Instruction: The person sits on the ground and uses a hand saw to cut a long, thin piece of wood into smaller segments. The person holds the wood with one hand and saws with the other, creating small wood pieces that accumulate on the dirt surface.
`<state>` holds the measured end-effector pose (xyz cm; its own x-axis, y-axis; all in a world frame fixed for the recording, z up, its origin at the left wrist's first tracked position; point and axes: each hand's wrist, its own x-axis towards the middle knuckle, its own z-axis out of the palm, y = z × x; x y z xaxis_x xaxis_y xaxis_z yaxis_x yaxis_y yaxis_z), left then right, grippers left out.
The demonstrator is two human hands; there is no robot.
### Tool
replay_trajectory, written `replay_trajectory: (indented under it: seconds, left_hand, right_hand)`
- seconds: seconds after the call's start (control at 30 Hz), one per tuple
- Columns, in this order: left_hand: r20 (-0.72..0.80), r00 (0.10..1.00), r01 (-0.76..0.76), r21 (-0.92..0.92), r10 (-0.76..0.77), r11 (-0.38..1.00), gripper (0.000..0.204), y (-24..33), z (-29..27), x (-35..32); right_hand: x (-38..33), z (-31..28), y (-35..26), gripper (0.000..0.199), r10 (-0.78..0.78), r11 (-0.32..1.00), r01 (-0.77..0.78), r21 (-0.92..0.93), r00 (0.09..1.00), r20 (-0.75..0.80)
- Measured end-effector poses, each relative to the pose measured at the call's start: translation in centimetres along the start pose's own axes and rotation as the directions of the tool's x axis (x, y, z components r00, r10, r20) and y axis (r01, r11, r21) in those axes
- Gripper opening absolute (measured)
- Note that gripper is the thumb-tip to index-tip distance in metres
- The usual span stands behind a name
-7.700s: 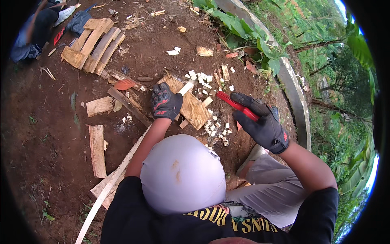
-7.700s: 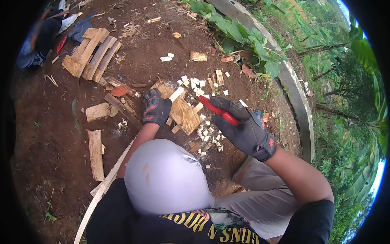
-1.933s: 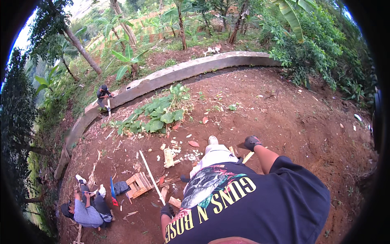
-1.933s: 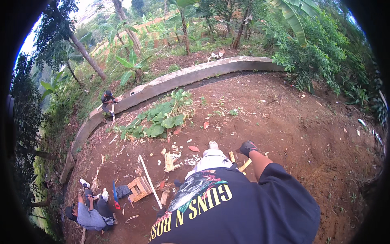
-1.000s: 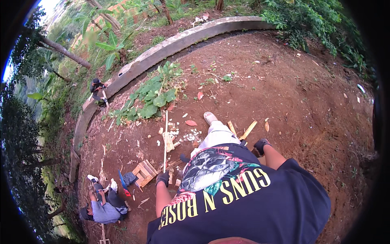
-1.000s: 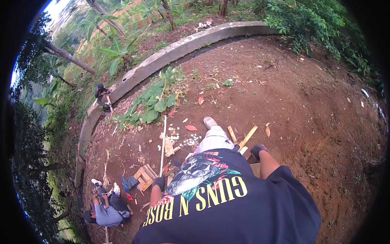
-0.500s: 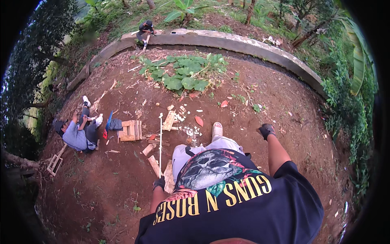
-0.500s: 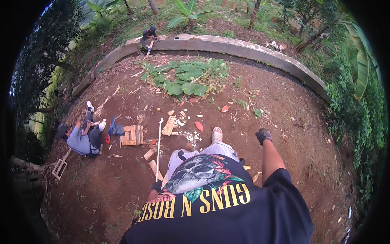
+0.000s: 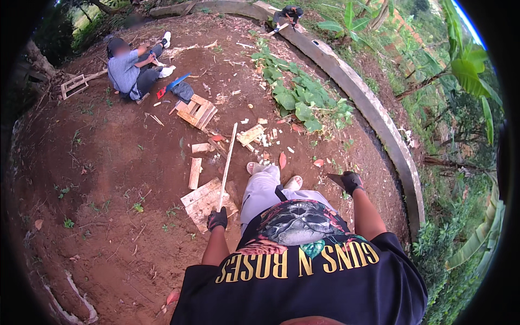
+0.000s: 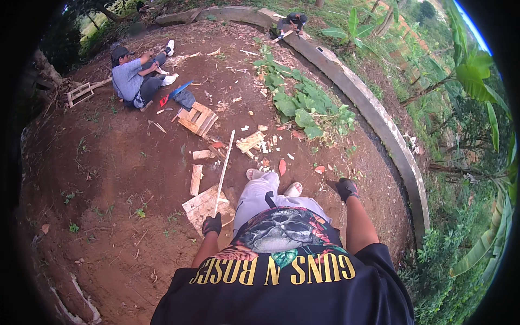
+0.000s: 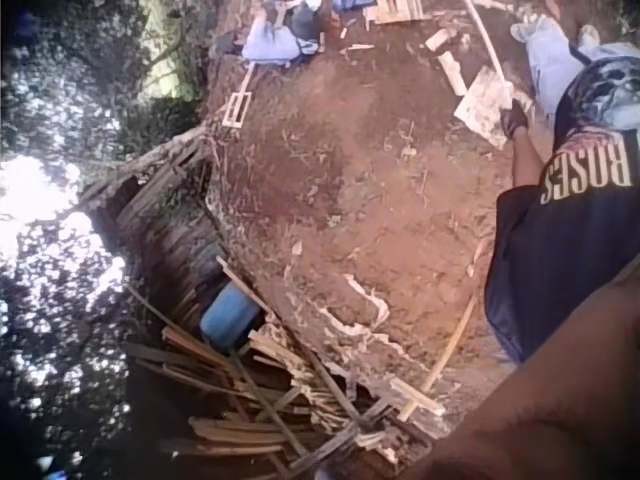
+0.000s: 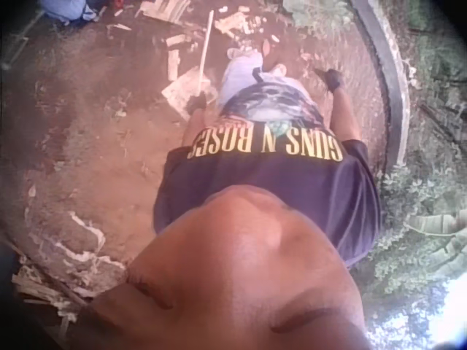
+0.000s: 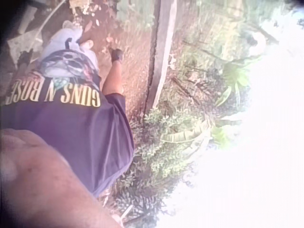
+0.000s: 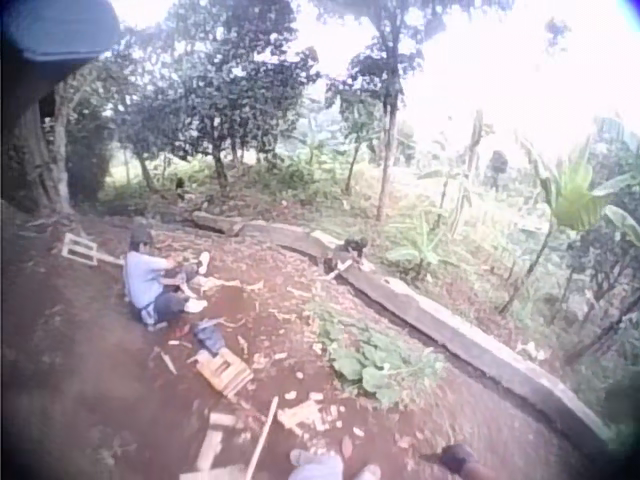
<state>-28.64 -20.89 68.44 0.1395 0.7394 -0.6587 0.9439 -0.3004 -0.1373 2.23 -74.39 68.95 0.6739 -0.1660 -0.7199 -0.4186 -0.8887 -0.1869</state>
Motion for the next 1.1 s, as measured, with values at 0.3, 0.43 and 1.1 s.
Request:
replay_trajectory:
  seconds: [0.3,0.43,1.1]
  left_hand:
    - [0.199,0.978,0.093,-0.197,-0.053,0.976,0.082,1.7,4.2,6.0]
    - [0.240,0.969,0.115,-0.188,-0.068,0.975,0.084,1.7,5.4,10.9]
    - [-0.038,0.984,0.142,-0.434,-0.176,0.890,0.059,-0.3,18.8,12.3]
  right_hand:
    - [0.7,-6.3,-9.1,0.028,-0.183,0.946,0.173,-0.274,0.983,-0.009]
    - [1.4,-8.9,-14.3,0.038,-0.130,0.960,0.125,-0.251,0.992,-0.002]
    - [24.6,2.9,-28.5,0.048,-0.700,0.535,0.744,-0.400,0.656,0.285]
